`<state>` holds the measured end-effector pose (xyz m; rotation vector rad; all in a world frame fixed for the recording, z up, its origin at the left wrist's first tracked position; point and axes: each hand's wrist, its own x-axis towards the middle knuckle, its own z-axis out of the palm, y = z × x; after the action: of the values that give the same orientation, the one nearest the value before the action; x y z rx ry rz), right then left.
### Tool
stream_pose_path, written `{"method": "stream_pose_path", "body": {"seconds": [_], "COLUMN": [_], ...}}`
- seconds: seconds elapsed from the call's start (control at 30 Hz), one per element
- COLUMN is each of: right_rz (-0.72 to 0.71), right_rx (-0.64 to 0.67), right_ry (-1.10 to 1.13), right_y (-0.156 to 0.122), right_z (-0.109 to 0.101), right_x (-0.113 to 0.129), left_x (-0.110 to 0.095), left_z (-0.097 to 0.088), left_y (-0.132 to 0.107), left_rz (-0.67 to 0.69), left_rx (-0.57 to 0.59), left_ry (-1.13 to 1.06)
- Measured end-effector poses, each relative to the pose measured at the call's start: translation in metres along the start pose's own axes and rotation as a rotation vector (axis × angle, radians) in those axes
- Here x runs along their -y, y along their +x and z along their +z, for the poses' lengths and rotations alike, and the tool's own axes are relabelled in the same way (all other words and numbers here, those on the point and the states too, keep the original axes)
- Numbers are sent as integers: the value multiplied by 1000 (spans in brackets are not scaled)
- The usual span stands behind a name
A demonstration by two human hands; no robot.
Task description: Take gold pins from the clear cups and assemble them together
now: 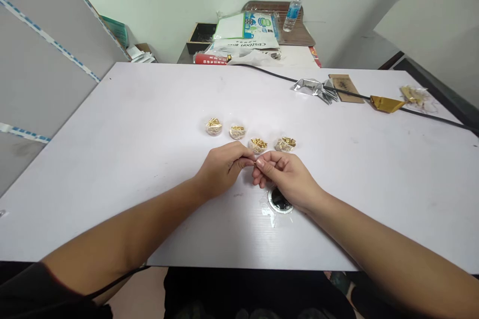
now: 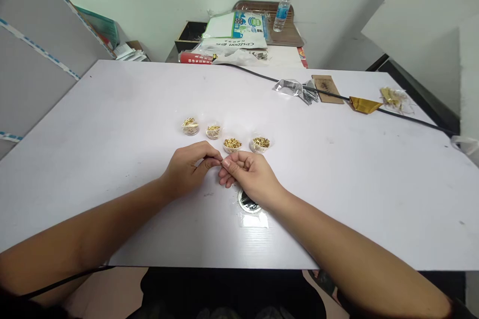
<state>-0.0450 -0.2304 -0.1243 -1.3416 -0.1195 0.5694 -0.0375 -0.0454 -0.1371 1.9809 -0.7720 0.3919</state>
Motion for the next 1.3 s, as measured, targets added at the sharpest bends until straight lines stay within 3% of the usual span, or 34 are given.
{"method": "stream_pose_path", "body": {"seconds": [0.17, 0.4, 0.87, 1.1, 1.3], "right_rz": [-92, -128, -175, -230, -223], "right_rx": [-78, -68, -137, -193, -179], "right_ry": [-20, 23, -157, -289, -273], "right_y": [0, -1, -4, -4, -5], "right_z": [3, 8, 16, 12, 12], "right_x": [-2, -6, -5, -4, -4], "left_x": [-4, -13, -5, -8, -8], "left_z": [3, 8, 12, 10, 8], "left_y": [-3, -2, -6, -5, -3], "left_rz": [-164, -280, -416, -340, -297], "left_rx": [33, 219, 182, 187, 201], "left_ry": [-62, -655, -545, -559, -509]}}
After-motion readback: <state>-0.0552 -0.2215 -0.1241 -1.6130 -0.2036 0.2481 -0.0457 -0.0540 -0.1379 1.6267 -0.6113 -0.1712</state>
